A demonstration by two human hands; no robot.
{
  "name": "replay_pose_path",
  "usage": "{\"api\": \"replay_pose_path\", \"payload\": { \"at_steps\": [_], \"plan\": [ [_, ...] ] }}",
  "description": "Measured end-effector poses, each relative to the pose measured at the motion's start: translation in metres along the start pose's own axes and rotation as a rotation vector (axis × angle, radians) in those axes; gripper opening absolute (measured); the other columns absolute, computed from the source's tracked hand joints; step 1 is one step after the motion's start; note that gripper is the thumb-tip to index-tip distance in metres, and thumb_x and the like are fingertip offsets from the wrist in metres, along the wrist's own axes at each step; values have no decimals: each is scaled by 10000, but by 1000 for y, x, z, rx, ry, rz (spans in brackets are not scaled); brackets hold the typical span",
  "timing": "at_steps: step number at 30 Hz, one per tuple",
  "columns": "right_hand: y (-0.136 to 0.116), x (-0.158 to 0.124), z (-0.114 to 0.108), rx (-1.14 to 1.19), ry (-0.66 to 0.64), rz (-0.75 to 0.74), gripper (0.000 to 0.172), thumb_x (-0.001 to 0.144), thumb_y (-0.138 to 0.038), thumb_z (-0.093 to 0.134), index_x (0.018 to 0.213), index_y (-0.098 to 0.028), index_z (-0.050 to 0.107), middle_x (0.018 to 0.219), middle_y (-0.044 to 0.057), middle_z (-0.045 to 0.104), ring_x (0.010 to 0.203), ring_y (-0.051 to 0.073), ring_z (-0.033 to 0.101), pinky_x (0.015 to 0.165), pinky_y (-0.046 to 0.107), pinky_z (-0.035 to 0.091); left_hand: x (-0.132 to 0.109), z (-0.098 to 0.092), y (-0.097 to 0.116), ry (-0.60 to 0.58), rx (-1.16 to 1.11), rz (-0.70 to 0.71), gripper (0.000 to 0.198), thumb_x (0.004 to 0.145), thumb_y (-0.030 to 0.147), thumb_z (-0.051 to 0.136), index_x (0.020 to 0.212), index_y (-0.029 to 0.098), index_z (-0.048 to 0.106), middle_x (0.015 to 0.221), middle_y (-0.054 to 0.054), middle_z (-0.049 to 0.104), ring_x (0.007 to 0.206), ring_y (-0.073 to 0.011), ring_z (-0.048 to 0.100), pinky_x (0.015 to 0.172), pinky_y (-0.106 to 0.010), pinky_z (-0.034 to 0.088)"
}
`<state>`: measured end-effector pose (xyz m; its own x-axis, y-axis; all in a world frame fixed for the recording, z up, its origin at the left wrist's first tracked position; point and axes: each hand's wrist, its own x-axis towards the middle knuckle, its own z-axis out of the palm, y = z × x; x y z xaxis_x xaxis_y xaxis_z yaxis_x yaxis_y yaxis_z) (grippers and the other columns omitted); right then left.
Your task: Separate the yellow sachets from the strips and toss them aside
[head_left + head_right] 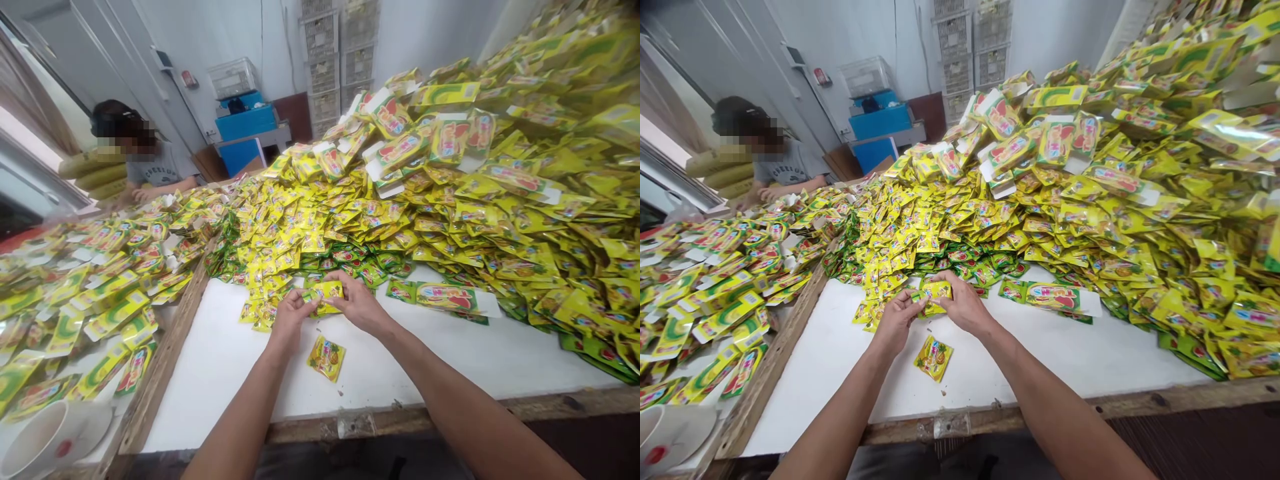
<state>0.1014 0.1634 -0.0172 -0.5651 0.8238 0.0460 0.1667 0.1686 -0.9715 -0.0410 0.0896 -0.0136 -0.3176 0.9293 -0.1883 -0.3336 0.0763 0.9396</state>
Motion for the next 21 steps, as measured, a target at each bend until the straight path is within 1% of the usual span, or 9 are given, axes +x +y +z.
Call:
{"api": "replay_pose_path", "payload": {
  "at_steps": [2, 4, 6, 8, 10, 12, 14, 17, 21],
  "plan": [
    [-3, 0, 0, 58, 32, 24, 458, 708, -308, 613, 1140, -229, 481, 881, 11, 588, 705, 141, 548, 618, 259, 434, 4, 3, 1, 28, -13, 26, 362, 517, 266, 822, 773, 167, 585, 582, 52, 590, 575, -94, 550, 595, -205, 425],
    [-7, -1, -2, 111, 48, 77, 497, 693, -358, 635, 1140, -216, 469, 931, 31, 587, 720, 143, 552, 617, 263, 442, 7, 6, 4, 10, -18, 40, 372, 499, 254, 827, 766, 167, 582, 609, 44, 605, 599, -98, 564, 613, -208, 436],
    [-11, -2, -5, 116, 11, 126, 431, 665, -410, 657, 1011, -187, 527, 842, 20, 592, 672, 138, 531, 579, 256, 424, 8, 10, 8, -16, -4, 38, 382, 491, 250, 827, 776, 163, 589, 610, 40, 609, 605, -100, 573, 615, -207, 441],
    [-14, -1, -13, 63, 17, 137, 351, 641, -446, 666, 831, -175, 552, 712, -4, 574, 622, 133, 500, 548, 250, 392, 8, 13, 12, 4, 31, 15, 394, 494, 272, 822, 791, 159, 590, 595, 38, 612, 581, -99, 578, 600, -209, 445],
    [-15, 0, -24, -50, 137, 146, 323, 639, -465, 655, 732, -179, 537, 656, -13, 557, 611, 137, 487, 547, 252, 371, 6, 15, 13, 69, 121, -37, 364, 537, 333, 797, 769, 151, 584, 608, 9, 638, 556, -108, 594, 575, -217, 453],
    [-15, 2, -38, -200, 290, 195, 302, 654, -466, 635, 691, -188, 522, 652, -9, 556, 623, 147, 488, 553, 257, 352, 5, 15, 10, 108, 269, -142, 332, 596, 396, 758, 703, 138, 579, 624, -38, 659, 533, -127, 609, 543, -230, 462],
    [-13, 3, -49, -318, 329, 278, 265, 666, -435, 625, 671, -191, 521, 664, 4, 569, 639, 160, 501, 557, 260, 340, 5, 13, 3, 110, 402, -243, 342, 633, 431, 732, 639, 129, 574, 619, -67, 656, 513, -139, 610, 519, -241, 470],
    [-11, 3, -52, -394, 176, 317, 198, 667, -366, 629, 680, -184, 553, 708, 29, 615, 675, 174, 533, 578, 260, 351, 8, 12, -8, 140, 432, -288, 348, 650, 434, 727, 606, 125, 571, 603, -62, 638, 497, -132, 600, 520, -244, 482],
    [-8, 0, -41, -384, 1, 240, 188, 677, -351, 627, 743, -179, 586, 758, 32, 653, 706, 173, 555, 587, 245, 371, 10, 12, -17, 169, 324, -247, 290, 661, 366, 729, 613, 122, 581, 600, -51, 631, 496, -106, 584, 528, -217, 469]
  ]
}}
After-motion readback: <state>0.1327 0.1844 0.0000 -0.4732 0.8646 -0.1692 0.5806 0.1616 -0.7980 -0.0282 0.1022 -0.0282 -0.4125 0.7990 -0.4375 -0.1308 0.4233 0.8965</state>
